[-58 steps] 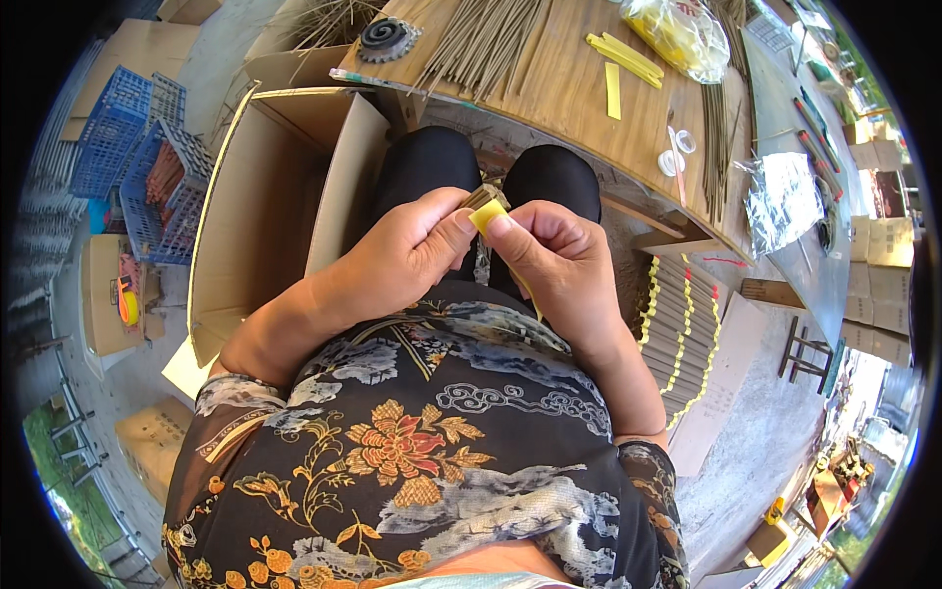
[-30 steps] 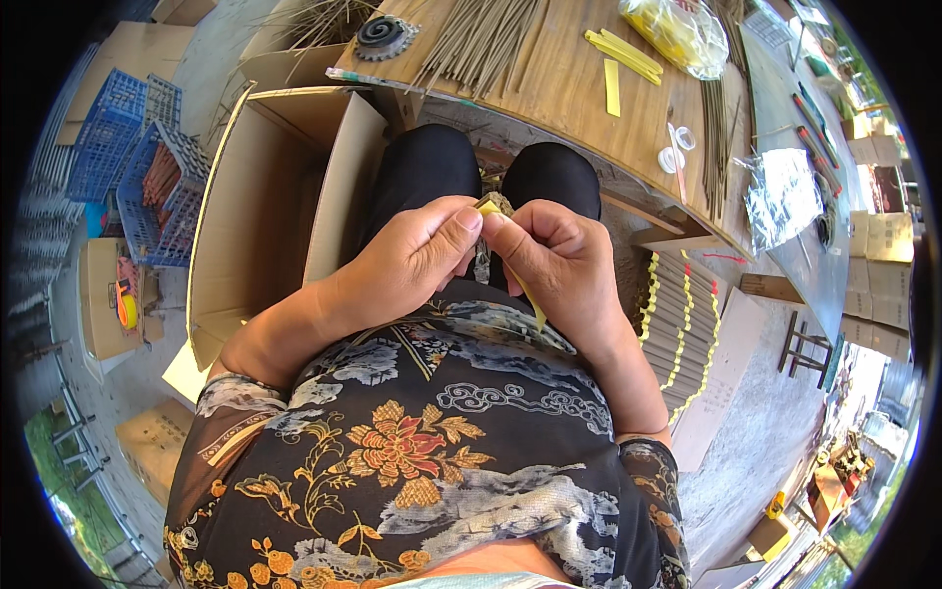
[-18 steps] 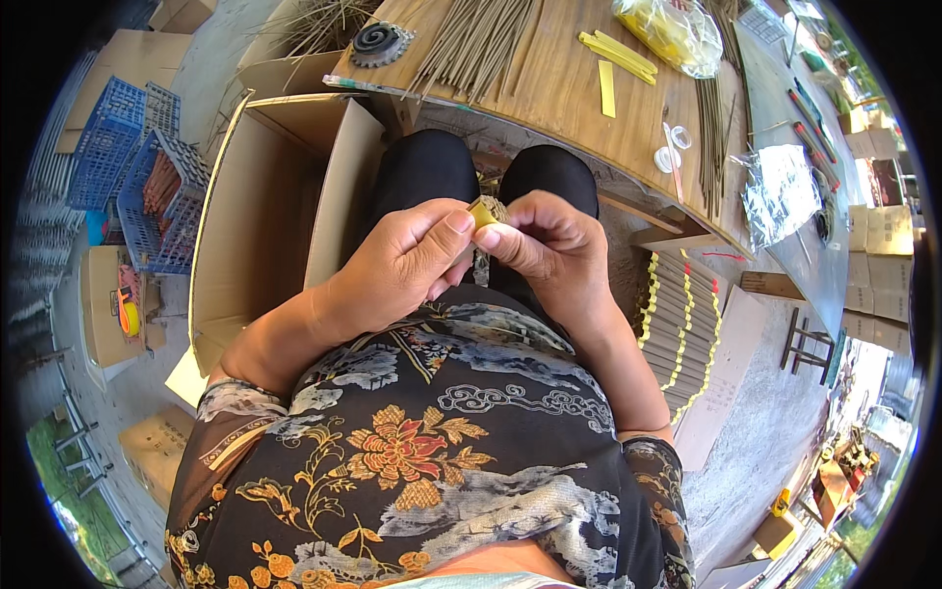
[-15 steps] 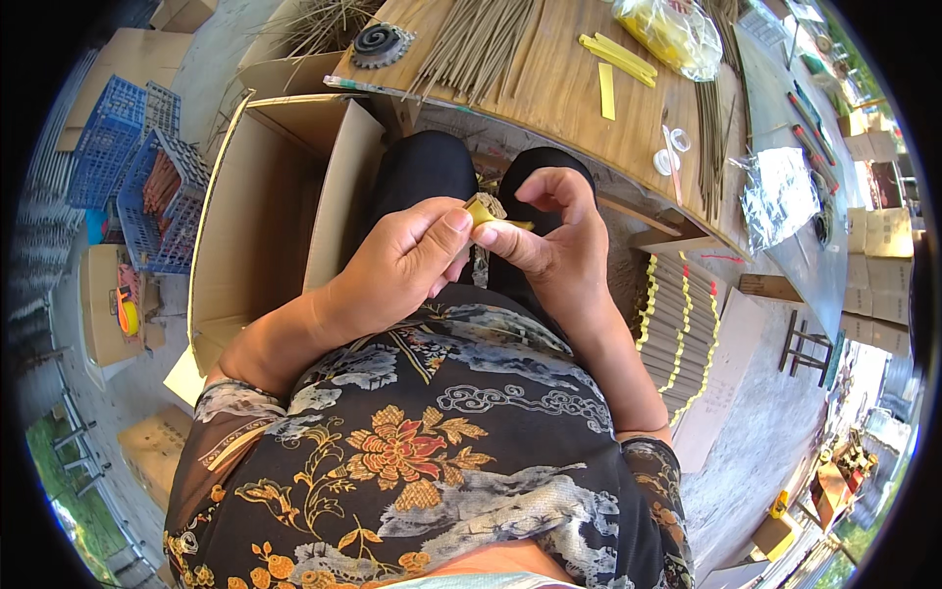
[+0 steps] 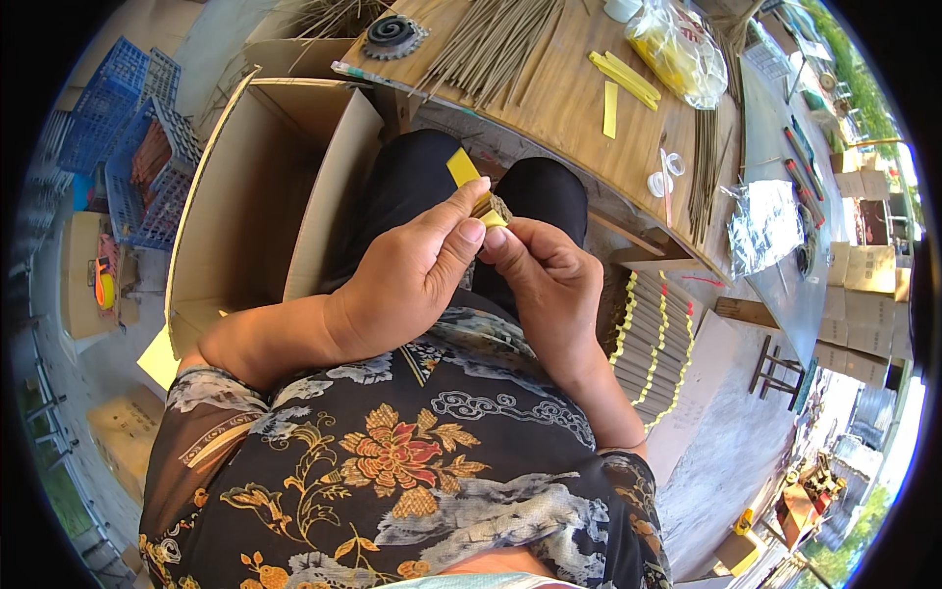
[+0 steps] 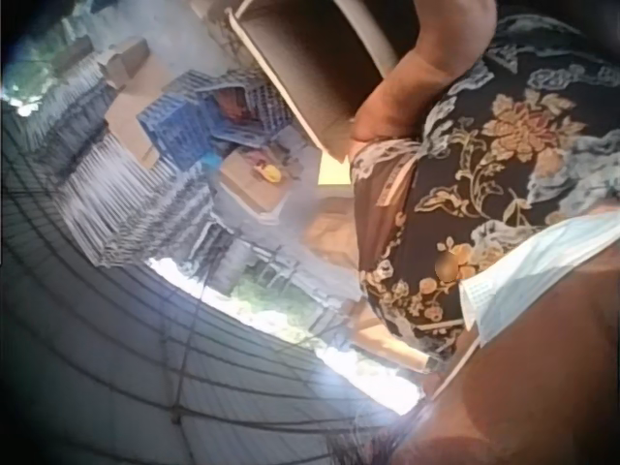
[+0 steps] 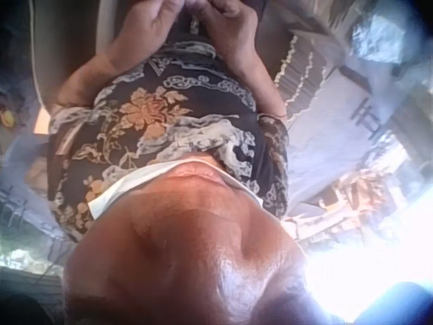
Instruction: The person gathers thin wooden sticks into a bundle, aligns them, and secures the bundle with yellow paper tape. They apply adhesive to the tape using a small plastic stick and wrap it around the bundle multiple times. The finished bundle is placed on a nearby surface.
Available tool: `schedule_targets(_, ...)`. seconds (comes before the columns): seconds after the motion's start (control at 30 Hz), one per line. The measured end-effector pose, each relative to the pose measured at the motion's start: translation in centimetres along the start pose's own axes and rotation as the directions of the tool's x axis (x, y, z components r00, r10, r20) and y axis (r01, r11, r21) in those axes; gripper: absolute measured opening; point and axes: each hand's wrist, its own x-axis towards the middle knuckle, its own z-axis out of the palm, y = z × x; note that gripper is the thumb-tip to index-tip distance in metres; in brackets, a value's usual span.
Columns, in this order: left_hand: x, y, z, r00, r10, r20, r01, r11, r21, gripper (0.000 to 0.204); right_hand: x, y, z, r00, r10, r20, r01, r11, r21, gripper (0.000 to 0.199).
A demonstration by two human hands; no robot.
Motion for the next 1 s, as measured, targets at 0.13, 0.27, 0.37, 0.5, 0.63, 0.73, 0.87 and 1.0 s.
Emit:
schedule_targets(0.13, -0.3, 0.0, 0.0, 0.999, 0.011, 0.044, -0.008, 0.998, -0.059, 0.043, -0.1, -0.7, 0.2, 0.994, 0.022, 0.108, -0.048, 0.969, 0.242, 0.02)
schedule_targets(0.27, -0.1, 0.0, -0.5, 0.994, 0.016, 0.107, 0.001, 0.987, -0.162, 0.043, -0.2, 0.5, 0.2, 0.992, -0.024, 0.123, -0.023, 0.929, 0.369, 0.022)
schedule_targets(0.37, -0.2, -0.3, -0.5, 0.983, 0.042, 0.179, 0.003, 0.97, -0.245, 0.052, 0.3, 1.0, -0.1, 0.962, -0.115, 0.246, -0.04, 0.836, 0.547, 0.022)
schedule_targets(0.5, -0.1, 0.3, -1.0, 0.963, 0.005, 0.27, 0.106, 0.913, -0.395, 0.066, 0.1, 1.4, -0.4, 0.949, -0.162, 0.27, -0.028, 0.811, 0.585, 0.025)
schedule_targets(0.63, 0.1, 0.1, -0.9, 0.938, -0.039, 0.344, 0.226, 0.821, -0.524, 0.075, 0.4, 1.3, -1.2, 0.917, -0.175, 0.359, -0.062, 0.826, 0.56, 0.028)
schedule_targets(0.73, 0.1, 0.1, -1.1, 0.907, -0.072, 0.414, 0.308, 0.783, -0.54, 0.077, 0.8, 0.9, -2.0, 0.88, -0.168, 0.444, -0.1, 0.848, 0.52, 0.026)
schedule_targets(0.87, 0.2, -0.4, -0.9, 0.882, -0.068, 0.466, 0.339, 0.778, -0.529, 0.078, 0.9, 0.9, -3.2, 0.887, -0.152, 0.436, 0.001, 0.944, 0.329, 0.022)
schedule_targets(1.0, 0.6, 0.0, -1.0, 0.847, -0.043, 0.529, 0.36, 0.778, -0.515, 0.077, 0.8, 0.6, -4.0, 0.883, -0.131, 0.45, 0.023, 0.971, 0.238, 0.02)
